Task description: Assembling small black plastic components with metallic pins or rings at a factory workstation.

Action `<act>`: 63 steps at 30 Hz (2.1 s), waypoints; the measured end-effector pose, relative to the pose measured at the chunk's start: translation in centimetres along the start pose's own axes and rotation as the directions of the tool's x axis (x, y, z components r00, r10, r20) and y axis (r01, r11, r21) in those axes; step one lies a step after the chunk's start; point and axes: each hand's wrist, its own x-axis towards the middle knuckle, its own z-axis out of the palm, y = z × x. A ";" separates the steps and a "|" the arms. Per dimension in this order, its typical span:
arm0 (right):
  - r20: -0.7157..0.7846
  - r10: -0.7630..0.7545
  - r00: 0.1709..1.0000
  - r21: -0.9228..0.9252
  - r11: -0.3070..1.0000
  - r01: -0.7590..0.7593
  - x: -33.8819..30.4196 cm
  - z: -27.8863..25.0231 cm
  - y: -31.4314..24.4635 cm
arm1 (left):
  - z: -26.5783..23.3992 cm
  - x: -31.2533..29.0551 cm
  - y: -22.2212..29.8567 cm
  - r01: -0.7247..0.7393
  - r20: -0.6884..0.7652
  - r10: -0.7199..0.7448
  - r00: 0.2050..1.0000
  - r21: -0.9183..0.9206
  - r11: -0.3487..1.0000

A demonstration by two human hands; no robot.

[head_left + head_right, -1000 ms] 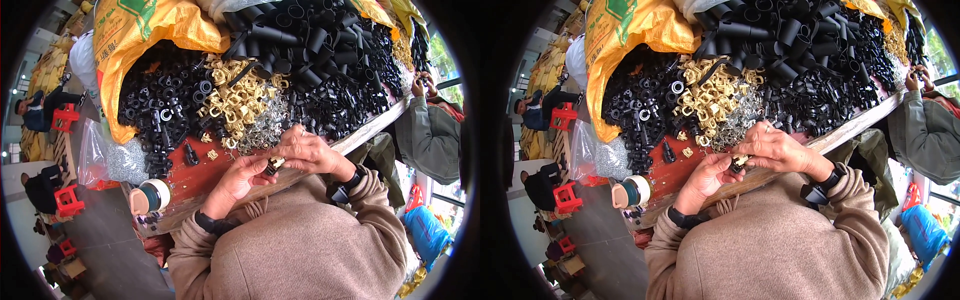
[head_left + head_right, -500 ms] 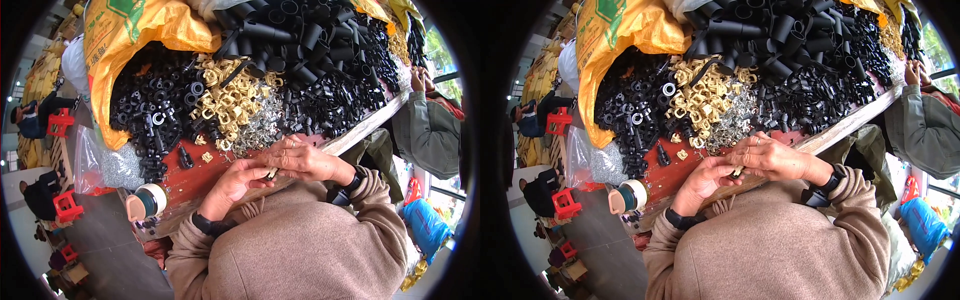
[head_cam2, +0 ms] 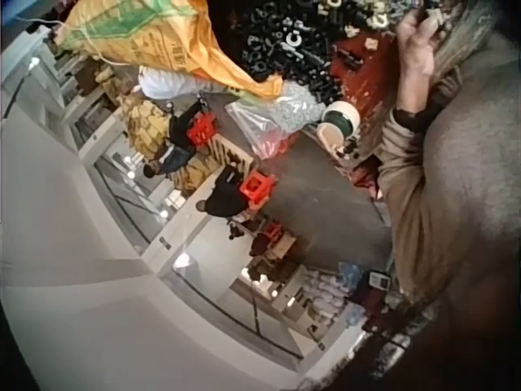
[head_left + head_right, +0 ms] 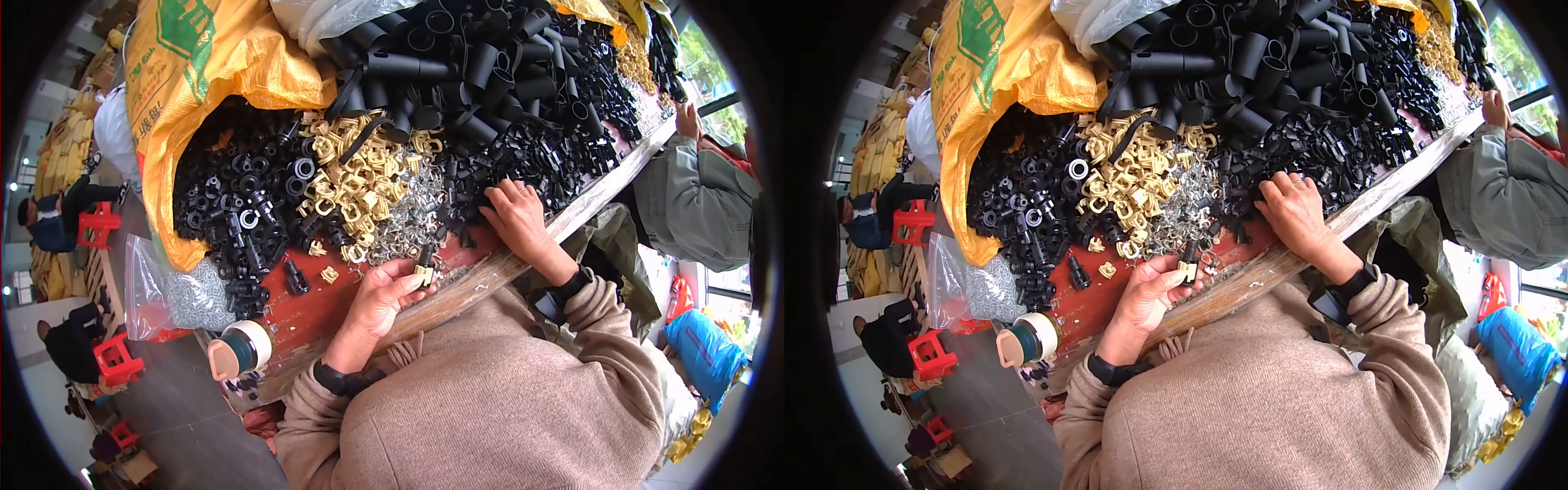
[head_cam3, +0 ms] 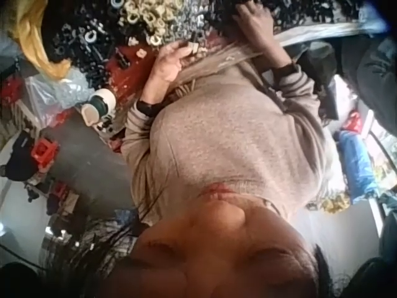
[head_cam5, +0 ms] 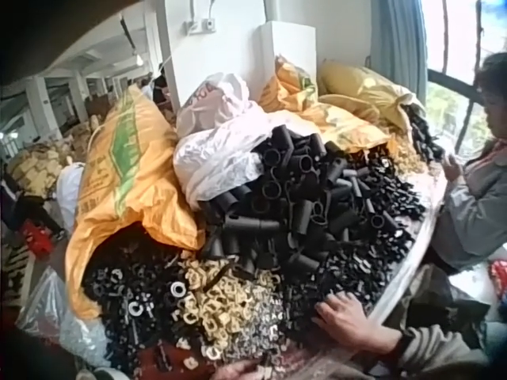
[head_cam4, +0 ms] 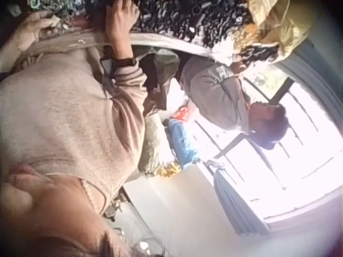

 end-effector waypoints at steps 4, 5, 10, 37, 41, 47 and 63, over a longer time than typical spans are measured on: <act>-0.039 -0.009 0.999 -0.001 1.000 0.009 0.3 0.2 -0.2 | 0.1 0.0 -0.4 -0.014 -0.013 0.014 1.000 -0.003 1.000; -0.034 -0.006 0.999 0.019 1.000 0.006 0.3 0.2 -0.2 | 0.2 0.0 -0.4 -0.017 -0.010 0.017 1.000 0.000 1.000; -0.112 -0.156 0.981 0.158 0.972 0.172 -0.1 0.4 0.4 | 0.7 -0.1 -0.5 -0.018 -0.032 0.018 0.999 -0.004 1.000; -0.226 -0.164 0.960 0.647 0.712 0.274 -1.6 -1.0 -4.6 | 3.3 1.8 -0.2 -0.002 -0.013 0.001 1.000 -0.070 0.998; -0.292 -0.293 0.910 0.511 0.757 0.407 -2.1 -0.8 -4.4 | 3.3 1.9 -1.0 0.030 -0.001 -0.030 1.000 -0.016 0.999; -0.340 -0.153 0.928 0.288 0.923 0.257 -3.9 -1.8 -1.0 | 1.7 2.3 -1.2 -0.044 0.016 0.042 0.999 0.109 0.993; 0.144 0.204 0.968 0.183 0.956 -0.229 1.3 -3.1 5.9 | 1.8 4.9 -1.6 0.025 0.122 -0.058 0.991 0.254 0.967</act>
